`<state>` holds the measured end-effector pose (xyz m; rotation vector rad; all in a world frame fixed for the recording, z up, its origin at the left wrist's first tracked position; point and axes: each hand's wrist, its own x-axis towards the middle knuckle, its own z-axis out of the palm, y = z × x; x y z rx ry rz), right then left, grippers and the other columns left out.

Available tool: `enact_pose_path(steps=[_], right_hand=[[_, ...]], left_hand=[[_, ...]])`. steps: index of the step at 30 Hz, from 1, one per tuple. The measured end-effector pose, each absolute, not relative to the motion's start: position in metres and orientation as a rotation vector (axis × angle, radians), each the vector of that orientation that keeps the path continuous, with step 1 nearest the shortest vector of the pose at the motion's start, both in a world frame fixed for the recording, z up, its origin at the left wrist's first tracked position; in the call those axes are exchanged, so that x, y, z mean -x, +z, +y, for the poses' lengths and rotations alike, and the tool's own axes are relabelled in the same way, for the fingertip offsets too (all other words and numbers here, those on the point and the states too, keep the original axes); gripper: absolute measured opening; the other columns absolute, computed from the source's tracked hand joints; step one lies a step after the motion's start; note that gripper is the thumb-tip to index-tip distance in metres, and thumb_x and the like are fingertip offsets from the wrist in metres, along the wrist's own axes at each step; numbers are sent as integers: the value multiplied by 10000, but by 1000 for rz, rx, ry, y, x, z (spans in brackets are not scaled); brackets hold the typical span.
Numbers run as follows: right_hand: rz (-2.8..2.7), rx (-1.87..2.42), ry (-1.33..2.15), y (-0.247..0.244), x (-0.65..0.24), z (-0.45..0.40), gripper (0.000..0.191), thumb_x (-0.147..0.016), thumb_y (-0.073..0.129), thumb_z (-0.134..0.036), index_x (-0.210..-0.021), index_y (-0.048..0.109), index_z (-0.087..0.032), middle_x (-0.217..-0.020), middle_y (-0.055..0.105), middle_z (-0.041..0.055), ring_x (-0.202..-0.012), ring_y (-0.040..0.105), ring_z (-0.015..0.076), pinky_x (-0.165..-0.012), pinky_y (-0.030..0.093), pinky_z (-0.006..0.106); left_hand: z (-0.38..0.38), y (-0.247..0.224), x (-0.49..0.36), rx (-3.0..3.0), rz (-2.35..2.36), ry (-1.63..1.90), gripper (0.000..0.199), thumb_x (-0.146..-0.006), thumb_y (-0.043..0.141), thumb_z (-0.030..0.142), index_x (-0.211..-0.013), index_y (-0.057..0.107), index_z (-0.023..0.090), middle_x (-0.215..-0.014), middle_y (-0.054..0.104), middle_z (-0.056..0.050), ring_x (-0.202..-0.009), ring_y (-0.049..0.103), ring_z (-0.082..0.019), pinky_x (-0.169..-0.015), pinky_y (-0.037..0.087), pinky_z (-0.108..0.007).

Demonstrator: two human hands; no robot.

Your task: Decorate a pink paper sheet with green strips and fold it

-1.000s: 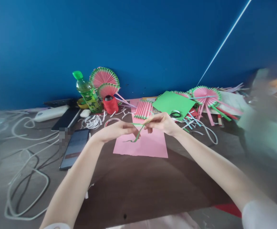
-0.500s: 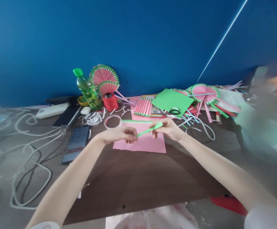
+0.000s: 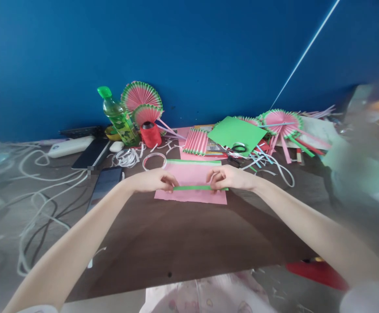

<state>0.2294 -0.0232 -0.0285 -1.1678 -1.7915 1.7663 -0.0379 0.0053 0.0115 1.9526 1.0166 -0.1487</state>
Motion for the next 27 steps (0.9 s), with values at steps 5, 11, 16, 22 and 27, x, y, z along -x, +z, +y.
enact_pose_path(steps=[5, 11, 16, 22, 27], right_hand=[[-1898, 1333, 1653, -26, -227, -26, 187, -635, 670, -267, -759, 627, -134, -675, 679, 37, -645, 623, 140, -675, 463, 267], [-2058, 1426, 1556, -32, -234, -21, 181, -633, 644, -301, -715, 633, -140, -656, 680, 37, -650, 626, 160, -677, 449, 273], [-2123, 1401, 1570, -36, -247, -11, 223, -657, 638, -354, -743, 633, -148, -652, 678, 29, -649, 614, 149, -662, 440, 256], [-2182, 1441, 1518, -30, -250, -8, 247, -643, 647, -392, -709, 640, -155, -635, 666, 22, -630, 590, 143, -630, 419, 248], [-2225, 1392, 1509, -21, -246, -17, 234, -670, 622, -390, -706, 617, -159, -712, 677, 30, -673, 589, 148, -643, 408, 252]], left_hand=[[8, 6, 43, -1963, 1069, -159, 284, -683, 507, 238, -920, 656, 196, -784, 697, 0, -748, 607, -136, -666, 416, -198], [5, -14, 47, -1929, 1103, -144, 200, -637, 537, 258, -751, 663, 152, -670, 648, -5, -605, 552, -116, -558, 398, -192], [-5, -15, 42, -1890, 1101, -112, 196, -639, 529, 258, -743, 656, 151, -683, 649, -13, -603, 543, -119, -571, 413, -202], [-8, -14, 43, -1827, 1155, -54, 219, -644, 554, 309, -768, 650, 157, -669, 640, -13, -610, 570, -134, -569, 434, -217], [-1, -6, 47, -1959, 1226, 136, 189, -681, 548, 322, -771, 634, 180, -767, 676, -8, -729, 609, -155, -703, 444, -245]])
